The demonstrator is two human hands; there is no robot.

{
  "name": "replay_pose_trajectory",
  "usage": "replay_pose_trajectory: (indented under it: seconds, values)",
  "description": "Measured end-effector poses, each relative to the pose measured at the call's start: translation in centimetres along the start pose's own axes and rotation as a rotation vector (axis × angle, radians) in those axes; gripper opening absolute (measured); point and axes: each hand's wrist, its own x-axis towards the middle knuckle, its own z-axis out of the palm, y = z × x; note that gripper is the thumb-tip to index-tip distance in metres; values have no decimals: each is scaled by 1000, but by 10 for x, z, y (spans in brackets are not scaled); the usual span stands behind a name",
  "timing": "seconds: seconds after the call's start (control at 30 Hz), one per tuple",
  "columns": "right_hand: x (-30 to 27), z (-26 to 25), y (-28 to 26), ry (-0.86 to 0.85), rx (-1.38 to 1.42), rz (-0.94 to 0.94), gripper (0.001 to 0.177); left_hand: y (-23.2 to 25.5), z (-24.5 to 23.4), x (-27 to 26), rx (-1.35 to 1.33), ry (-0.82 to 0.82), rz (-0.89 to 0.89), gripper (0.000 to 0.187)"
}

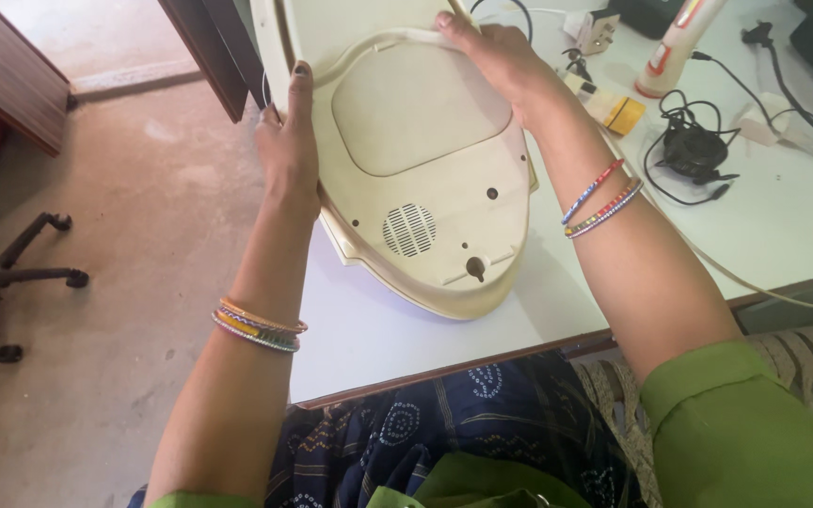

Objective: The person adjusts the hands of a tabletop clock, then flips it over and removes the back cover to access the internal mechanism. They manipulate the internal components with their fingers.

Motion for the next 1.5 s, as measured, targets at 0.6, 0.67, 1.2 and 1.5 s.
replay_pose_trajectory:
  seconds: [0.6, 0.67, 1.2, 1.5]
  values:
    - [12, 24, 56, -135, 56, 47, 57, -48, -9, 10, 202, 54, -233, 85]
    - [9, 26, 50, -106, 50, 51, 55, -47, -10, 12, 271, 66, -205, 86]
    - [6, 28, 51, 55, 58, 146, 52, -51, -17, 9, 457, 36, -128, 83]
    - [0, 32, 46, 43, 151, 184, 56, -51, -20, 4, 466, 36, -171, 84]
